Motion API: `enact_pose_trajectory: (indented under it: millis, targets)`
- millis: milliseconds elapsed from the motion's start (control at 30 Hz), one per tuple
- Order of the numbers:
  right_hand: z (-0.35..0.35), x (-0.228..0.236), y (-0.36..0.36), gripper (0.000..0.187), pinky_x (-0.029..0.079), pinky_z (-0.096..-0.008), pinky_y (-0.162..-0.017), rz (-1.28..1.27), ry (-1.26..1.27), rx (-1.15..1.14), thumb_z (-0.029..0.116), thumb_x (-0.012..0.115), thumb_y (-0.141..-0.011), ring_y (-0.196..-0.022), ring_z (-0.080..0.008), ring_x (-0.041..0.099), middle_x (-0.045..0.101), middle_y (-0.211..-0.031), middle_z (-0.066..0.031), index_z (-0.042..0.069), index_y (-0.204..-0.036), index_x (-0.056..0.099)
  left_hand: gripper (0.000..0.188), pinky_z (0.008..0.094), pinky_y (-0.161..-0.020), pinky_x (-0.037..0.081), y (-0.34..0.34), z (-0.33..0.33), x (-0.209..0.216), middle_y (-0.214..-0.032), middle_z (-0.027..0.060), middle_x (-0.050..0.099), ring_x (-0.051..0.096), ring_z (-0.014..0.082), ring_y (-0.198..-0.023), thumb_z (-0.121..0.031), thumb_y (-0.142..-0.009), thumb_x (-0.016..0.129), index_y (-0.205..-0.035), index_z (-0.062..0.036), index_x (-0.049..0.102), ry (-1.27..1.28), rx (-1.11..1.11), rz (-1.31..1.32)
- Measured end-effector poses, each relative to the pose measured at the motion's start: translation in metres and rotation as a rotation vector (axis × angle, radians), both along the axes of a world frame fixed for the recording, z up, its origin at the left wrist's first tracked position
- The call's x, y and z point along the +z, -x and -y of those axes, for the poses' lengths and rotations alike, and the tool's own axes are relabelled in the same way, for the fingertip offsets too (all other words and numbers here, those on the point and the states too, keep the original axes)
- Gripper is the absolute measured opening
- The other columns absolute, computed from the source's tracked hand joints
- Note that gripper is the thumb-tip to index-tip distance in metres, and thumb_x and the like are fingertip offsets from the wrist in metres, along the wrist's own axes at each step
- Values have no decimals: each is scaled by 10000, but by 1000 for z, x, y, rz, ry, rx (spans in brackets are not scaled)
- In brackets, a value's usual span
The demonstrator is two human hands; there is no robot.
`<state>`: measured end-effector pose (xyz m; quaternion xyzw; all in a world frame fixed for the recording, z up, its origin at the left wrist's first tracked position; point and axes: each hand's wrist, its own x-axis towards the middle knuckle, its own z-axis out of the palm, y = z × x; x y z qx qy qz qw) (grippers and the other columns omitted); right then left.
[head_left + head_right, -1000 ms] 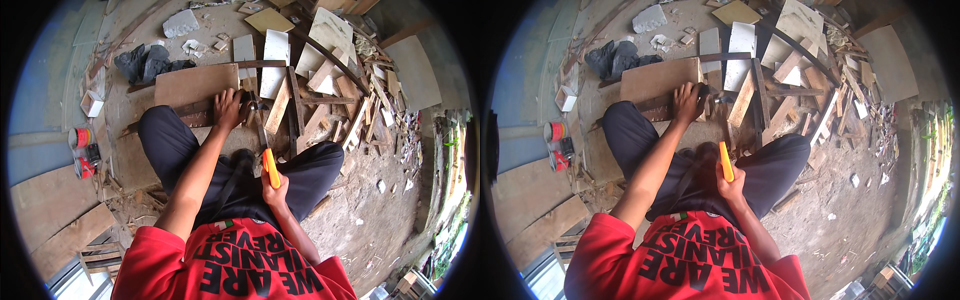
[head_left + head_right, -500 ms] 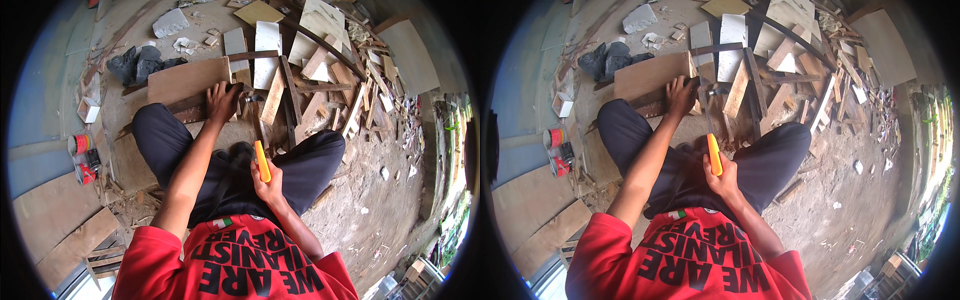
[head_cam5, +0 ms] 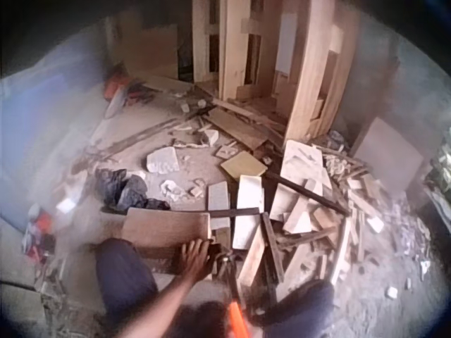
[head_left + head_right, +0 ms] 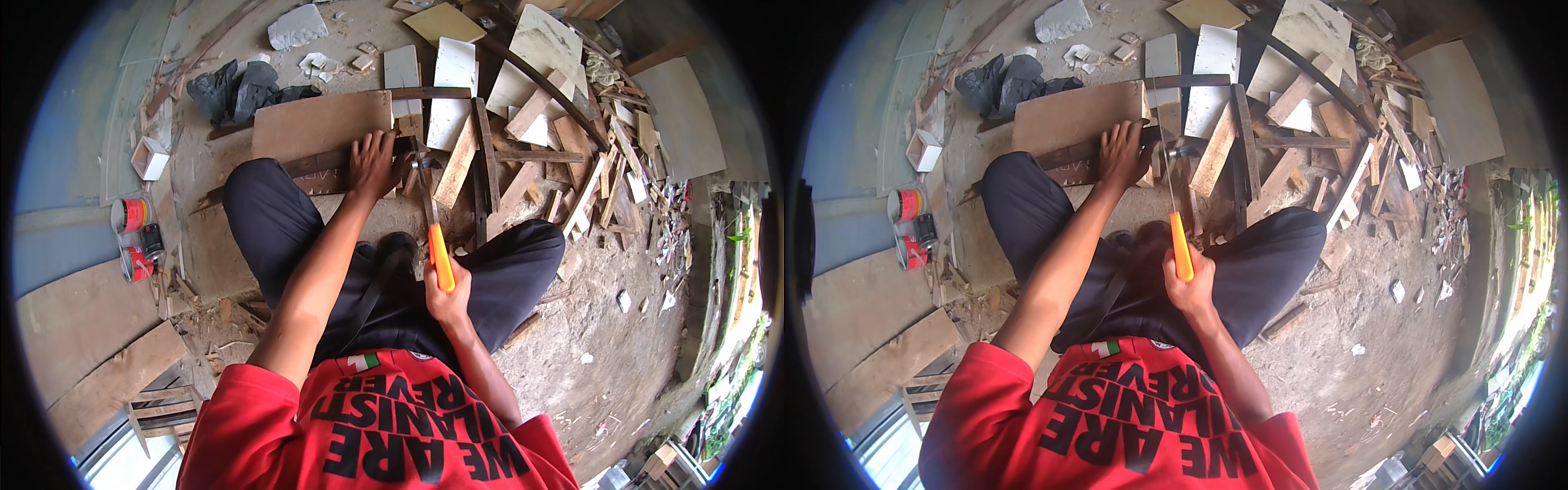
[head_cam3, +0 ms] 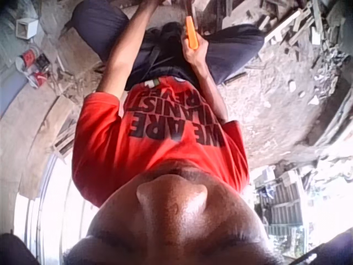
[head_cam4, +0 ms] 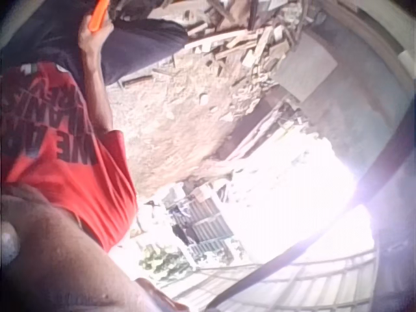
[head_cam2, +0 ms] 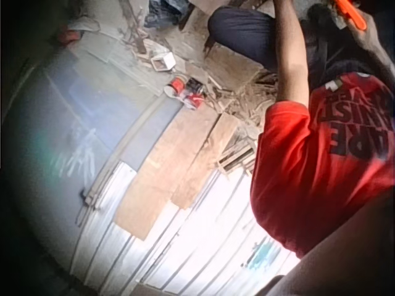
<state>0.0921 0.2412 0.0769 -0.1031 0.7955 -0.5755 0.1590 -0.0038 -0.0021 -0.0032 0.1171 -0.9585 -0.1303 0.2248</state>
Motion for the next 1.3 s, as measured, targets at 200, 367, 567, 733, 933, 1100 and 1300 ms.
enact_pose_trajectory:
  millis: [200, 367, 567, 733, 933, 1100, 1300]
  targets:
    - [-30, 14, -26, 117, 432, -324, -505, -4, -8, 13, 60, 615, -849, -480, -169, 527, 526, -569, -105, -12, -768, 571, 372, 465, -870, 402, -2, -1, -1, -1045, 92, 573, 558, 296, -1018, -364, -906, 645, -1180, -114, 620, 7, -19, 10]
    - [1, 10, 8, 104, 424, -295, -513, 55, 64, -2, 66, 580, -865, -530, -105, 505, 532, -589, -53, -10, -794, 588, 376, 469, -867, 404, -1, -1, -2, -1043, 88, 568, 557, 299, -1017, -352, -892, 653, -1186, -117, 623, -13, -28, -14]
    - [-36, 10, -31, 131, 425, -320, -507, 47, 12, 2, 54, 612, -851, -505, -128, 502, 498, -559, -89, -20, -761, 554, 367, 476, -858, 406, 2, 3, -4, -1041, 82, 570, 559, 303, -1013, -328, -880, 665, -1178, -117, 627, 14, -18, -39]
    - [3, -7, 15, 119, 418, -324, -506, 7, 102, -14, 81, 602, -856, -511, -121, 488, 502, -570, -91, -8, -780, 579, 358, 476, -867, 411, 1, -2, 5, -1041, 90, 569, 561, 304, -1021, -307, -880, 664, -1181, -116, 629, -46, -33, -24]
    - [-20, -7, -10, 85, 437, -312, -511, -40, 74, 35, 61, 612, -841, -503, -133, 517, 516, -571, -92, -13, -801, 598, 363, 475, -851, 412, -1, 3, 1, -1031, 88, 571, 565, 306, -1005, -317, -873, 669, -1174, -118, 629, -12, -35, -38]
    - [-26, -2, -16, 85, 433, -283, -521, 15, 109, 28, 55, 606, -862, -538, -87, 501, 498, -572, -52, -21, -825, 601, 357, 463, -842, 411, 1, 2, 5, -1000, 94, 577, 566, 311, -982, -331, -875, 660, -1160, -118, 638, -35, -33, -72]
    - [32, -12, 42, 171, 413, -321, -504, 33, 108, -49, 104, 619, -864, -525, -105, 477, 495, -560, -84, -21, -763, 563, 358, 468, -843, 406, 2, -1, 10, -1006, 97, 577, 561, 307, -987, -332, -878, 662, -1160, -113, 641, -44, -31, -39]
